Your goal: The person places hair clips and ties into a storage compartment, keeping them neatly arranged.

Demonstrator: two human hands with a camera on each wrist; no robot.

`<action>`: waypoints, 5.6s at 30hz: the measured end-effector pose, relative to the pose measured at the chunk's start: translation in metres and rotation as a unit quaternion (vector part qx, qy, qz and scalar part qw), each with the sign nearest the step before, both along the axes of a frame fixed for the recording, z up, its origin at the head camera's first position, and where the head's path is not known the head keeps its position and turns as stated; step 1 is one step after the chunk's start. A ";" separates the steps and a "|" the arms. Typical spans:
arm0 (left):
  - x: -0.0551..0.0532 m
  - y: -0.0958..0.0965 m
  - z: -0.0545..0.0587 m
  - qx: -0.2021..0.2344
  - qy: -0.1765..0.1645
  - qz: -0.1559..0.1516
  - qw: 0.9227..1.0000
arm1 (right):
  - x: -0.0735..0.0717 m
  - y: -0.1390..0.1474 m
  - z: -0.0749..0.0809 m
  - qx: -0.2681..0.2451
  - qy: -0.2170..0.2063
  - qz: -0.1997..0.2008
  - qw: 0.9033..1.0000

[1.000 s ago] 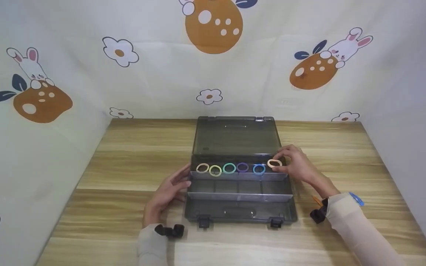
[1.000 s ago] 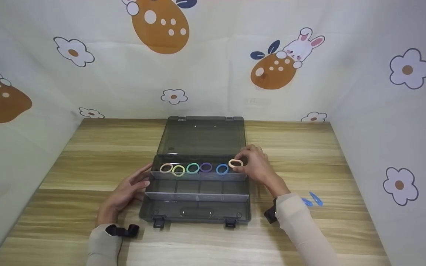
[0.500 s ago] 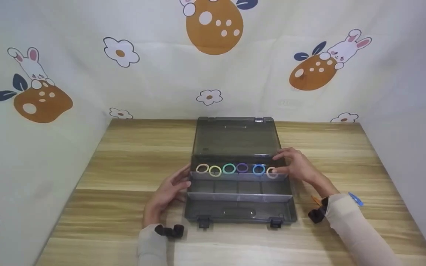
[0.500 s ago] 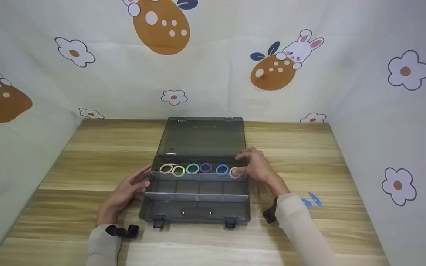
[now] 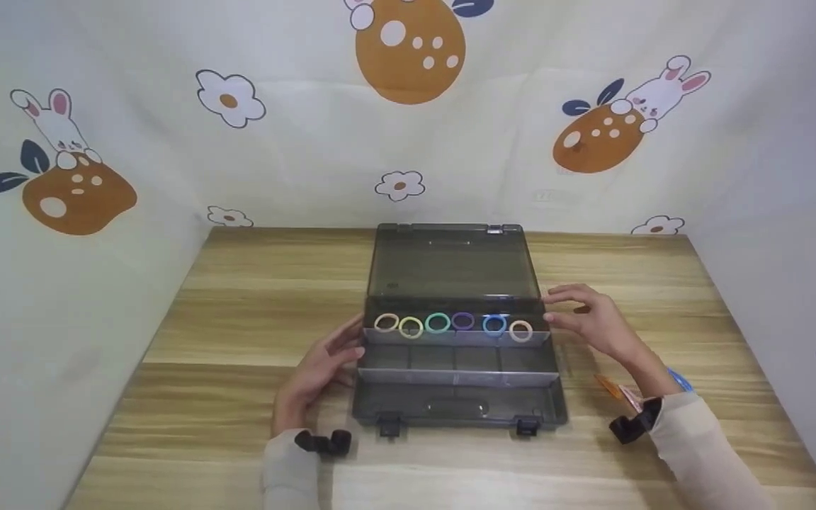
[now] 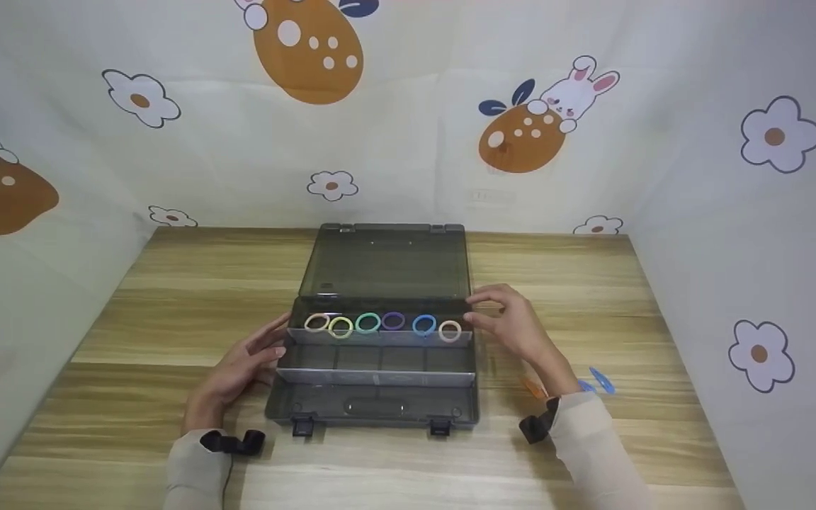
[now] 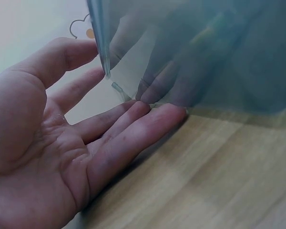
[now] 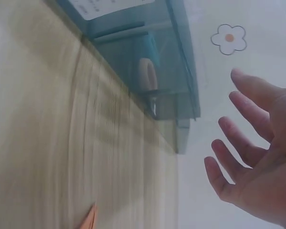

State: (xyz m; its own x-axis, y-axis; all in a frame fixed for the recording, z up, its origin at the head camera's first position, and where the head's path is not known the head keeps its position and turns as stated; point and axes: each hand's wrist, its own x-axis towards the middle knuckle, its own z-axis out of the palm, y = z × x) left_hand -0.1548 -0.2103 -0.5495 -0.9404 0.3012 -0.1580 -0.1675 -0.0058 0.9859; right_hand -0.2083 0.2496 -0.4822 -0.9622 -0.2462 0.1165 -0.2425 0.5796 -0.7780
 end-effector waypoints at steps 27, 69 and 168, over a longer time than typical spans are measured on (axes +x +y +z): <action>-0.002 0.001 0.000 0.001 0.011 0.008 1.000 | 0.057 0.070 -0.018 0.115 -0.041 0.018 0.992; -0.002 0.001 -0.001 -0.008 0.024 0.006 1.000 | 0.057 0.053 -0.004 0.147 -0.041 0.012 0.988; -0.001 0.002 0.001 -0.001 0.011 0.004 1.000 | 0.005 -0.253 0.013 0.254 0.086 0.236 0.934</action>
State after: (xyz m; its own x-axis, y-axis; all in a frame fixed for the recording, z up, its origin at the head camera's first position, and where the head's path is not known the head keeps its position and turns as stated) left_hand -0.1556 -0.2087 -0.5485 -0.9460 0.2936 -0.1377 -0.1453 -0.0042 0.9894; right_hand -0.2033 -0.0038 -0.4687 -0.7100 -0.7041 0.0128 -0.6607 0.6597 -0.3581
